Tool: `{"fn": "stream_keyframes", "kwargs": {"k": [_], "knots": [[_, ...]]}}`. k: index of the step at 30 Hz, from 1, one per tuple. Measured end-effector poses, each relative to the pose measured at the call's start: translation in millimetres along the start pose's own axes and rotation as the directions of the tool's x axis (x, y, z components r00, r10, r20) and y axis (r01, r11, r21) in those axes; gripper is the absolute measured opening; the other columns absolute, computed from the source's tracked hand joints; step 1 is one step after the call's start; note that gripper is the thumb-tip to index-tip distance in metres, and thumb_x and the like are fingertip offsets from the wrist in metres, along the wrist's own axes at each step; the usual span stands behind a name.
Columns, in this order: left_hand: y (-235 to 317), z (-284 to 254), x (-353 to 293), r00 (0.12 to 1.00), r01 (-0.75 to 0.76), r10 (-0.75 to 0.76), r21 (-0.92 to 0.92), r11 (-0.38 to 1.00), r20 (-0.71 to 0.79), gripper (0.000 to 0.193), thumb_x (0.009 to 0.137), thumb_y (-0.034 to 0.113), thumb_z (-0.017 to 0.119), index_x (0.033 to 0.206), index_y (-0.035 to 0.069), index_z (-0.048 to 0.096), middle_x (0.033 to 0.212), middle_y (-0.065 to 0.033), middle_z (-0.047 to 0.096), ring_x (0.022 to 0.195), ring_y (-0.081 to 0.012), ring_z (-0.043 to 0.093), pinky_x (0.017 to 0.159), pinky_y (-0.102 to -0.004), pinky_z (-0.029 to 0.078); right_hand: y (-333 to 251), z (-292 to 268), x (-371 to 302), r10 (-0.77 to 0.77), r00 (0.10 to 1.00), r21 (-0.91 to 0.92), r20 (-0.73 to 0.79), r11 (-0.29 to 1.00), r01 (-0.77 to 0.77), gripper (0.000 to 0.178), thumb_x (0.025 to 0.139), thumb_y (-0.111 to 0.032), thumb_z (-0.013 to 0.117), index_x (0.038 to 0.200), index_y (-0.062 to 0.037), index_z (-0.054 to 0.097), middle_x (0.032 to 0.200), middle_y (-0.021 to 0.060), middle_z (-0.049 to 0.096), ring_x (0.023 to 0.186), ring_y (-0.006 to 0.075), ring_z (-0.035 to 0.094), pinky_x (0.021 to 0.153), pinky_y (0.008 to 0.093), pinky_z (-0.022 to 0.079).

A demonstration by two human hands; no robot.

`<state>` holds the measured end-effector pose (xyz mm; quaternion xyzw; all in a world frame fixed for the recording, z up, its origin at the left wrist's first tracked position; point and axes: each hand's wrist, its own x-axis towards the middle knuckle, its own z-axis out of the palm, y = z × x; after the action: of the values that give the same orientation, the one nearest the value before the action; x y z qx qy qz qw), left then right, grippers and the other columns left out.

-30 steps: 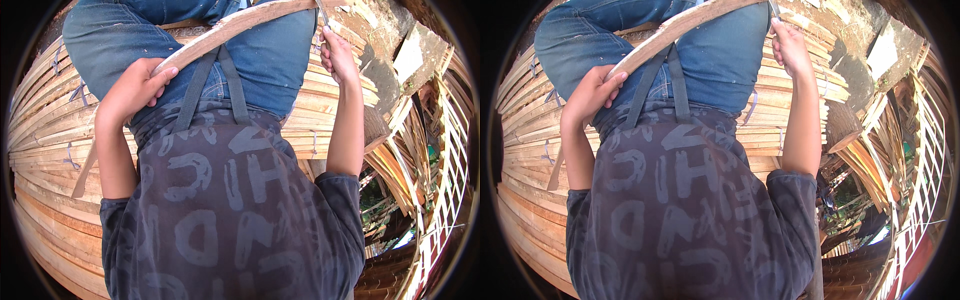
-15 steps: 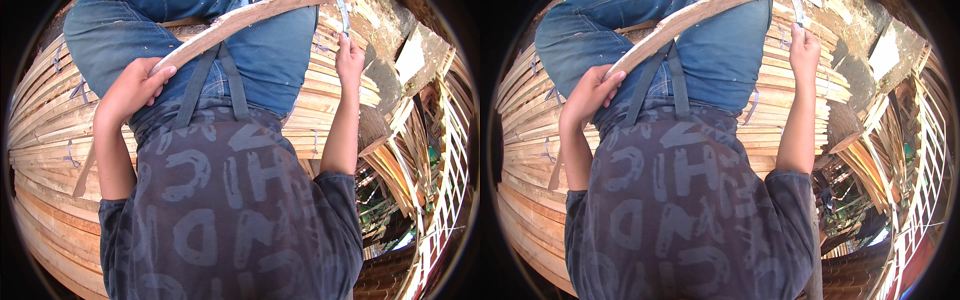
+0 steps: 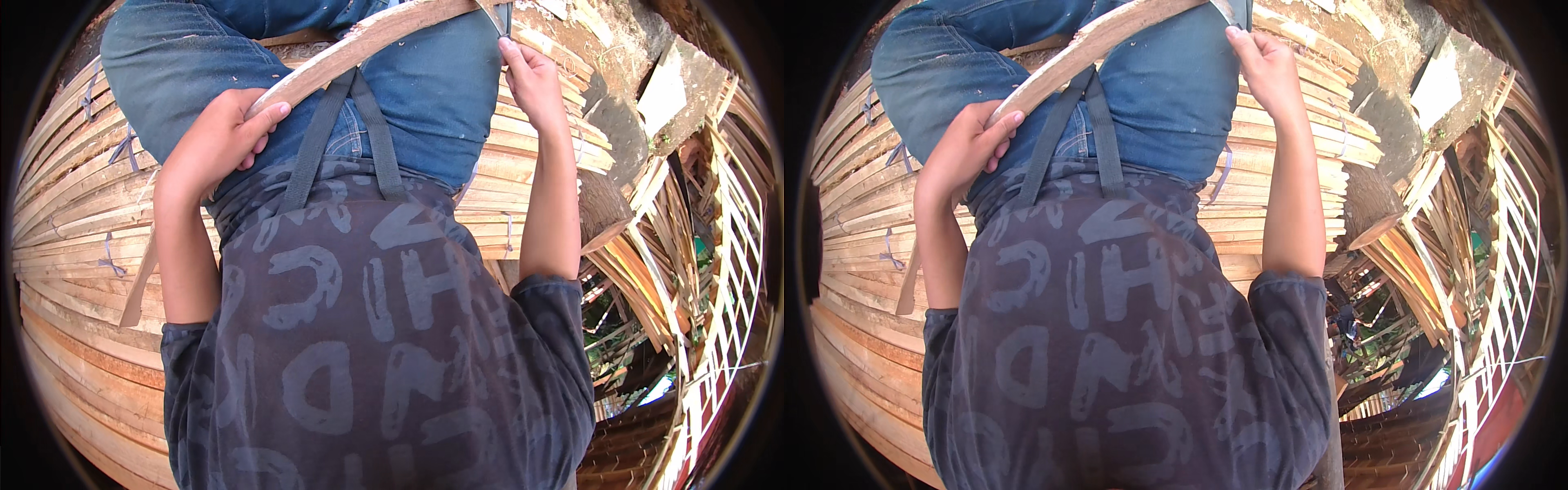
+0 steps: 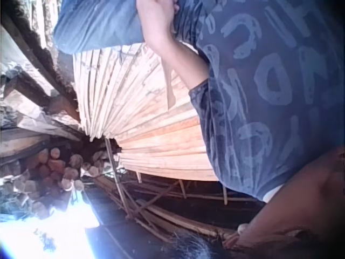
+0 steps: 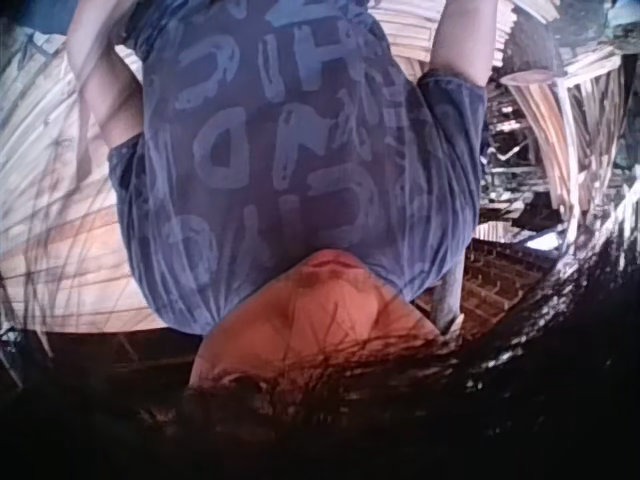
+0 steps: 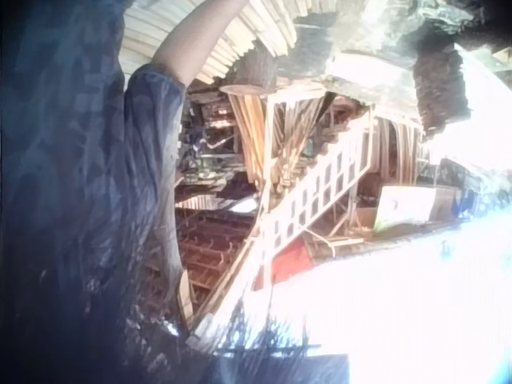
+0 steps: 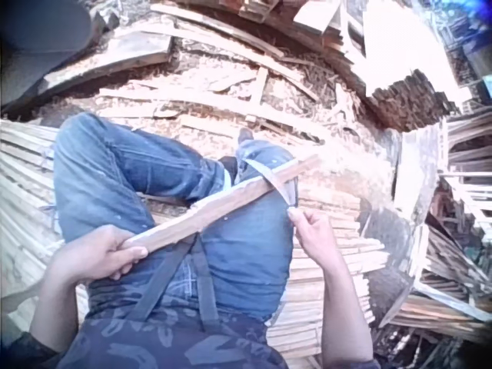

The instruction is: The person sits cross-legged on a pile of wooden planks and uses a curved knife to shave thin strips from a long piece of wood. They hold the wood with their left hand and pull the knife along its length with their right hand, creating wood shavings.

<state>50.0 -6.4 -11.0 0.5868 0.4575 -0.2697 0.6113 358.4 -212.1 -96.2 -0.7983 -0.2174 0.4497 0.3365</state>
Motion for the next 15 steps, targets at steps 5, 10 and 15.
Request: {"fn": "stream_keyframes", "kwargs": {"k": [5,10,15], "knots": [[-5.5,-3.9,-1.3,1.0,-0.015,0.015,0.011,1.0,0.007,0.035,0.098,0.029,0.058,0.077,0.002,0.055,0.062,0.0025,0.046,0.053,-0.0049,0.041,0.047,-0.0224,0.037,7.9,11.3,-9.4,-0.008,0.999,-0.051,-0.052,0.999,0.005,0.039,0.097,-0.037,0.061,0.071,-0.0084,0.055,0.054,-0.0071,0.042,0.045,0.0024,0.033,0.042,0.0224,0.024],[-7.6,-9.3,-0.7,1.0,-0.017,0.017,0.011,1.0,0.011,0.034,0.099,0.028,0.057,0.077,0.001,0.055,0.062,0.0026,0.046,0.053,-0.0049,0.041,0.047,-0.0222,0.037,23.5,-59.3,-7.0,0.285,0.906,0.186,-0.313,0.954,-0.236,0.039,0.099,-0.037,0.056,0.071,-0.0107,0.052,0.047,-0.0064,0.037,0.036,0.0036,0.029,0.033,0.0223,0.021],[-4.3,-4.4,1.5,0.999,0.031,-0.032,0.055,0.998,0.014,0.034,0.099,0.029,0.056,0.087,-0.002,0.061,0.061,0.0028,0.047,0.05,-0.0052,0.044,0.046,-0.0236,0.039,-16.4,-12.1,-23.7,0.105,0.993,0.033,-0.058,0.994,-0.103,0.041,0.095,-0.037,0.063,0.069,-0.0059,0.058,0.054,-0.0062,0.044,0.047,0.0031,0.036,0.043,0.0239,0.029]]}}
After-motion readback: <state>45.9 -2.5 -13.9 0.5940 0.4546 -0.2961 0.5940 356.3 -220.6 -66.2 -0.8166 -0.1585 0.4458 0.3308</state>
